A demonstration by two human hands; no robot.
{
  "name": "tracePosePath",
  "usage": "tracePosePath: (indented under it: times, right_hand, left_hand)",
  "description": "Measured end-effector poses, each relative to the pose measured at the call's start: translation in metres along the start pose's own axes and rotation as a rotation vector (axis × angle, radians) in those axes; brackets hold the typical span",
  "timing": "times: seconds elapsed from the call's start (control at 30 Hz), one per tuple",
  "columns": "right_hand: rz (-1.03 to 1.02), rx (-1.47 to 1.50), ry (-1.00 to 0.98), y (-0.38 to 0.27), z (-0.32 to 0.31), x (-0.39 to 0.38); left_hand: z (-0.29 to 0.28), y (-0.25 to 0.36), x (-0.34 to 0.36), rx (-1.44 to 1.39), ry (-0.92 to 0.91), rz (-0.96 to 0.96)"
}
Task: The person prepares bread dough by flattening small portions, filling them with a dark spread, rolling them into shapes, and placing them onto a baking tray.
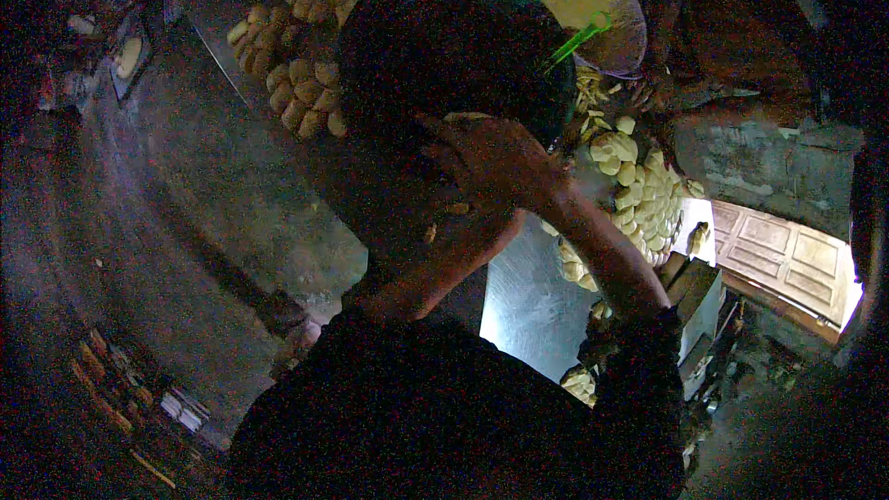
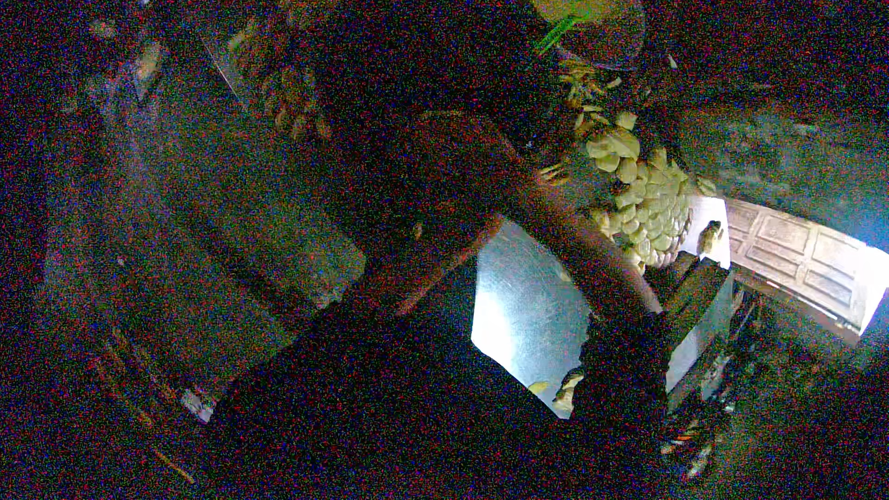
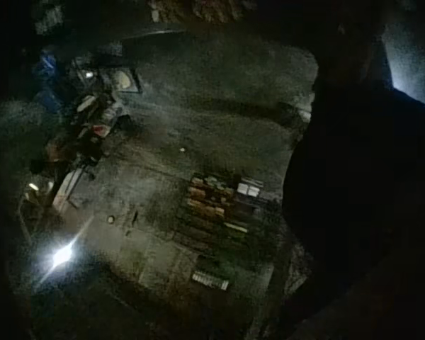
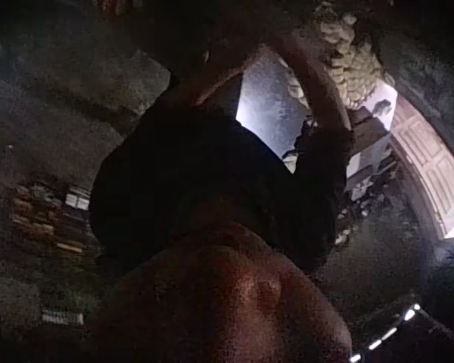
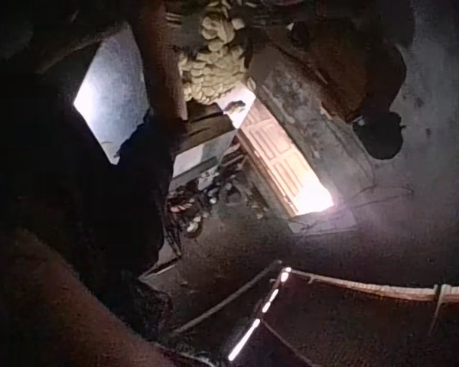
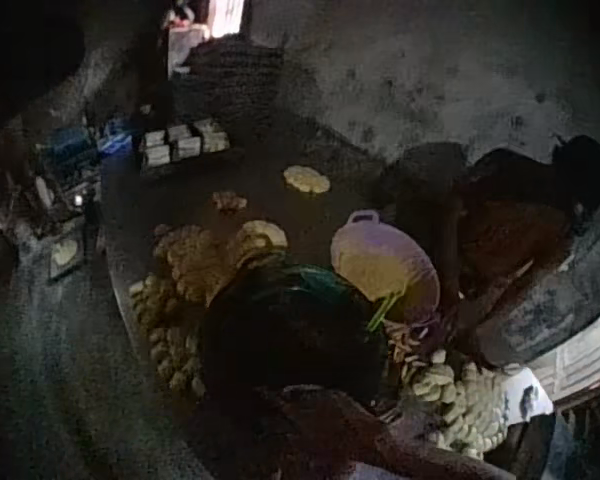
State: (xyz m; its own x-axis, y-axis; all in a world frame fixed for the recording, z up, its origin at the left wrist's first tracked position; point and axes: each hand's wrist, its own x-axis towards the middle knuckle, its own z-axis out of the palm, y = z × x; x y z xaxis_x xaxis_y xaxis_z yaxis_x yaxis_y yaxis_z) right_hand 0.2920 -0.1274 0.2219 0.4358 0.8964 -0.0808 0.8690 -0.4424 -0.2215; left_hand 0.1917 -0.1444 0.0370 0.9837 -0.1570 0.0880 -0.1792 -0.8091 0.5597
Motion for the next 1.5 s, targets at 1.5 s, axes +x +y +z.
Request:
tracePosePath:
  times: [1.5]
  right_hand:
    - [1.04,1.579,1.646,-0.375,0.009,-0.479]
  left_hand:
    - [-0.189,0.298,-0.241,-0.604,-0.427,0.967]
